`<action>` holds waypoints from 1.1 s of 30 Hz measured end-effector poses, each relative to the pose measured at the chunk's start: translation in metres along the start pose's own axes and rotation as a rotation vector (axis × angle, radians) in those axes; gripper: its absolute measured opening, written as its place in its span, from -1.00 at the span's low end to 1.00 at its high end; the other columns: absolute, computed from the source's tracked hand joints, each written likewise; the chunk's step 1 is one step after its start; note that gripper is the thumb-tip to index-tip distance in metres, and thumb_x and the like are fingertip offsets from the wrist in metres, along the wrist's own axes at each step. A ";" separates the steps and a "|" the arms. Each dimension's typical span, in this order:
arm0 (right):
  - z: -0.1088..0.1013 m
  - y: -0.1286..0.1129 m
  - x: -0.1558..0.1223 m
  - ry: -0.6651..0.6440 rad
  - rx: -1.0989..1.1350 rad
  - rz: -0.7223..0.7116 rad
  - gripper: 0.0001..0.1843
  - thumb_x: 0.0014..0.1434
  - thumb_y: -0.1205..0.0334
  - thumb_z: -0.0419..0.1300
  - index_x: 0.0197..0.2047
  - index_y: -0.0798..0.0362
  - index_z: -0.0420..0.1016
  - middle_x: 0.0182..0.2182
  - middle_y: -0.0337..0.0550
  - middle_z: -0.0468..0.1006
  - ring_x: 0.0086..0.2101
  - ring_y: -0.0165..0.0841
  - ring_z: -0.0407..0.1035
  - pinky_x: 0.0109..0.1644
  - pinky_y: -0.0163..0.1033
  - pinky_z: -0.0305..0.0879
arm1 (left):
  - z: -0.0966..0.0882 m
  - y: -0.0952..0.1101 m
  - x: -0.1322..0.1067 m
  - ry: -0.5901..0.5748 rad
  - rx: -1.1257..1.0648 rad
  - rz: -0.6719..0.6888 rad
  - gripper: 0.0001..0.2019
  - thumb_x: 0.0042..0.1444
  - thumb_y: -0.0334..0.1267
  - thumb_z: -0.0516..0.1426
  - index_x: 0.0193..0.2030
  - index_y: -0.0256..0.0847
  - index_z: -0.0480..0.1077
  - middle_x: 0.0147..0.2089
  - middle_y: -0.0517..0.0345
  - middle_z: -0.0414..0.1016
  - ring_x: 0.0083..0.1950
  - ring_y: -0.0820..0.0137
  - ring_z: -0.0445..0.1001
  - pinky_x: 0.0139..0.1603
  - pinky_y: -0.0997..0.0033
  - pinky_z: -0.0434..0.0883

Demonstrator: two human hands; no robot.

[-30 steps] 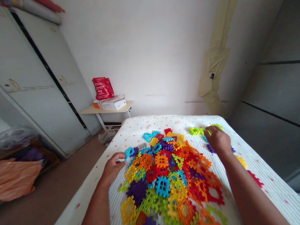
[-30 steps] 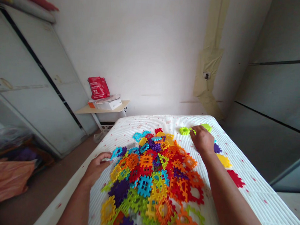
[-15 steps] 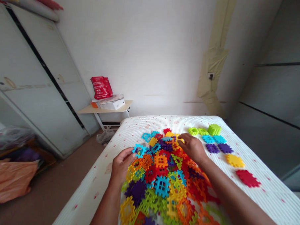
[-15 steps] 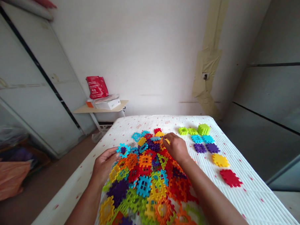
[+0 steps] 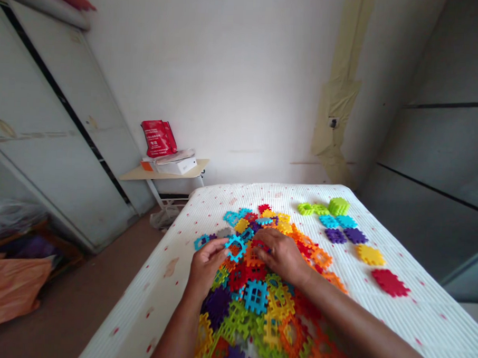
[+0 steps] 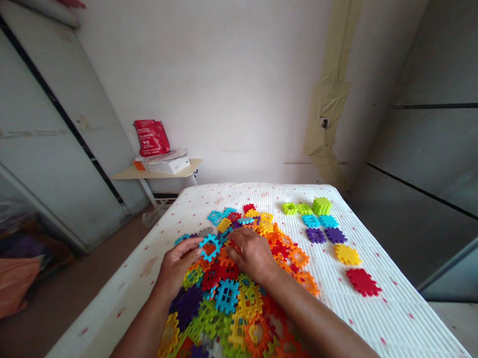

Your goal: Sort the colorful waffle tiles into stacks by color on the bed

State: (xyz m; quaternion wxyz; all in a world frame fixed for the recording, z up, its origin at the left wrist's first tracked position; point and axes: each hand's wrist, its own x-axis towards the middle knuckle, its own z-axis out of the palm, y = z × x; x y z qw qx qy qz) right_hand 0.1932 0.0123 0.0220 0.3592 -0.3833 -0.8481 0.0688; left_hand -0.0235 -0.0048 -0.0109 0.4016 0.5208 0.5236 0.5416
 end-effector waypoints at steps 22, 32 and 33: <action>-0.086 0.043 0.010 0.393 -0.039 0.200 -0.81 0.17 0.19 0.08 -0.24 0.06 0.48 -0.31 -0.12 0.54 -0.46 -0.43 0.38 -0.35 -0.30 0.29 | 0.062 -0.002 0.186 -0.280 1.191 -0.076 -0.65 0.17 -0.15 0.08 0.07 -0.23 0.29 0.07 -0.02 0.35 -0.01 0.29 0.40 -0.05 0.12 0.41; -0.115 0.045 0.006 0.517 -0.056 0.257 -0.77 0.15 0.14 0.10 -0.25 0.07 0.51 -0.38 -0.14 0.55 -0.47 -0.42 0.38 -0.39 -0.32 0.28 | 0.076 -0.012 0.195 -0.293 1.170 -0.150 -0.64 0.16 -0.16 0.10 0.07 -0.23 0.29 0.06 0.00 0.35 0.00 0.27 0.40 -0.06 0.13 0.41; -0.117 0.045 0.006 0.525 -0.054 0.260 -0.77 0.15 0.13 0.10 -0.26 0.06 0.51 -0.38 -0.15 0.55 -0.48 -0.42 0.38 -0.39 -0.32 0.28 | 0.073 -0.011 0.195 -0.287 1.137 -0.143 -0.64 0.16 -0.16 0.10 0.07 -0.22 0.30 0.06 0.00 0.35 -0.01 0.27 0.40 -0.06 0.14 0.41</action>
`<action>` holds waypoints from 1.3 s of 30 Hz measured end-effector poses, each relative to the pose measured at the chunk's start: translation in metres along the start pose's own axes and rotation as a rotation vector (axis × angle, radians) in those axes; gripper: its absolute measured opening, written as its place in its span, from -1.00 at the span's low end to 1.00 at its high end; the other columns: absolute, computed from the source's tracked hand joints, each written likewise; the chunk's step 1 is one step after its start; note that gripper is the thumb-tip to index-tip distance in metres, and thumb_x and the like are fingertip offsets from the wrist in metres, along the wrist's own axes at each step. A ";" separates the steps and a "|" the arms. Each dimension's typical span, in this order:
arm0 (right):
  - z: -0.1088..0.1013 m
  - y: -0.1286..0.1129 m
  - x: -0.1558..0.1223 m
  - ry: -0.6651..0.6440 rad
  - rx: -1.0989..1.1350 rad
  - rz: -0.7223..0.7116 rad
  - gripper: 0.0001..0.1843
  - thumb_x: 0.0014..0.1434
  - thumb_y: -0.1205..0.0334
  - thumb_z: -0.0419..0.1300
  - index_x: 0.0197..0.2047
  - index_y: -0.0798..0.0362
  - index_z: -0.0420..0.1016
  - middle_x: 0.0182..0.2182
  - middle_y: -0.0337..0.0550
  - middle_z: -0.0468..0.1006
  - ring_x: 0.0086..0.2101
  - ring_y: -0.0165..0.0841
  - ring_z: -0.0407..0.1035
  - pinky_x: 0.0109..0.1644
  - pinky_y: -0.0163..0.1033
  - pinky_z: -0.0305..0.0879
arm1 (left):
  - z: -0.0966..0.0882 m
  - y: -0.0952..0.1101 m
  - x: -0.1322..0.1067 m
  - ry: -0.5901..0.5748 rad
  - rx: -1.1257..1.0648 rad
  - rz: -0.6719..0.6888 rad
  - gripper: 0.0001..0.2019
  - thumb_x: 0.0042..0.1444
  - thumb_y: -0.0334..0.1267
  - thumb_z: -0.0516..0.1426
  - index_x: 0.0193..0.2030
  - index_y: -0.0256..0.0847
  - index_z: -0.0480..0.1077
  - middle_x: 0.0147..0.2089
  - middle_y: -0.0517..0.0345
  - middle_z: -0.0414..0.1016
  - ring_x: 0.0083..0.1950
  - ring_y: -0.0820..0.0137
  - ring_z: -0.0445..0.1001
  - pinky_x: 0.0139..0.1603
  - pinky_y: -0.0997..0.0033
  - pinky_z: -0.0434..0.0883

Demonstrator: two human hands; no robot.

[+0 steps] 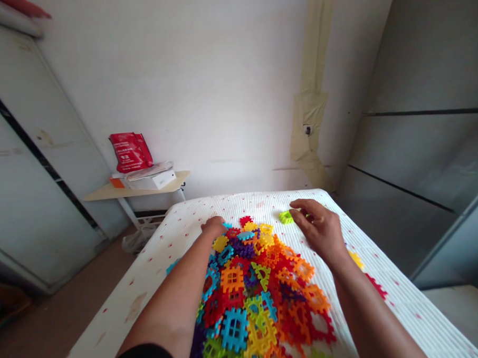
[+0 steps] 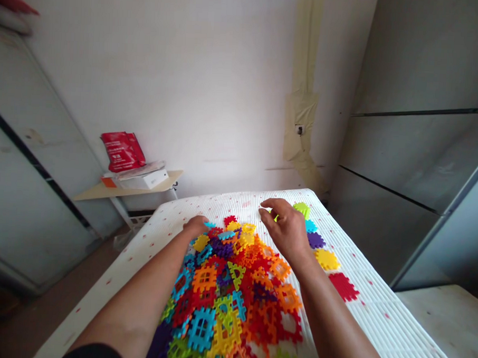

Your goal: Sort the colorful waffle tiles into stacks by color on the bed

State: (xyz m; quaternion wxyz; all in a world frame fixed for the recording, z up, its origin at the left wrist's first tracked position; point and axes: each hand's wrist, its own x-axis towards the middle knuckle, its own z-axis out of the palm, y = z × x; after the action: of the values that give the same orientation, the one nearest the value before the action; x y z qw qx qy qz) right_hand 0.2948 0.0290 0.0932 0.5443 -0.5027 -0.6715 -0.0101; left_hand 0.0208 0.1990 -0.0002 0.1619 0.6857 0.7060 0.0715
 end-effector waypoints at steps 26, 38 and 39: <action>0.046 -0.025 -0.030 -0.418 0.008 -0.130 -0.80 0.20 0.23 0.06 -0.20 0.03 0.49 -0.34 -0.17 0.55 -0.40 -0.42 0.40 -0.33 -0.34 0.24 | 0.008 -0.010 -0.179 0.174 -1.221 -0.066 -0.54 -0.28 -0.02 0.29 -0.24 -0.29 0.46 -0.62 0.34 0.29 -0.64 0.56 0.20 -0.62 0.55 0.12; 0.086 -0.046 -0.071 -0.506 -0.006 -0.167 -0.69 0.16 0.15 0.13 -0.03 0.04 0.40 -0.10 -0.04 0.49 -0.10 -0.26 0.38 -0.06 -0.19 0.32 | 0.018 -0.018 -0.183 0.295 -1.476 0.012 -0.53 -0.21 -0.04 0.28 -0.16 -0.29 0.46 -0.51 0.24 0.41 -0.56 0.53 0.32 -0.50 0.51 0.27; 0.088 -0.049 -0.074 -0.494 -0.027 -0.161 -0.65 0.14 0.11 0.15 -0.02 0.05 0.39 -0.09 -0.02 0.48 -0.08 -0.23 0.36 -0.05 -0.16 0.33 | 0.018 -0.016 -0.185 0.293 -1.485 0.000 -0.54 -0.23 -0.05 0.29 -0.19 -0.28 0.45 -0.49 0.23 0.43 -0.54 0.52 0.34 -0.49 0.49 0.30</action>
State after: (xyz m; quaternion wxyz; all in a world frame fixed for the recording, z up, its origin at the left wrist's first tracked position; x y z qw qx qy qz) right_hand 0.1904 0.0050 0.0287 0.3545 -0.4421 -0.8217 0.0608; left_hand 0.0124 0.0127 0.0022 0.4858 0.3799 0.4867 0.6187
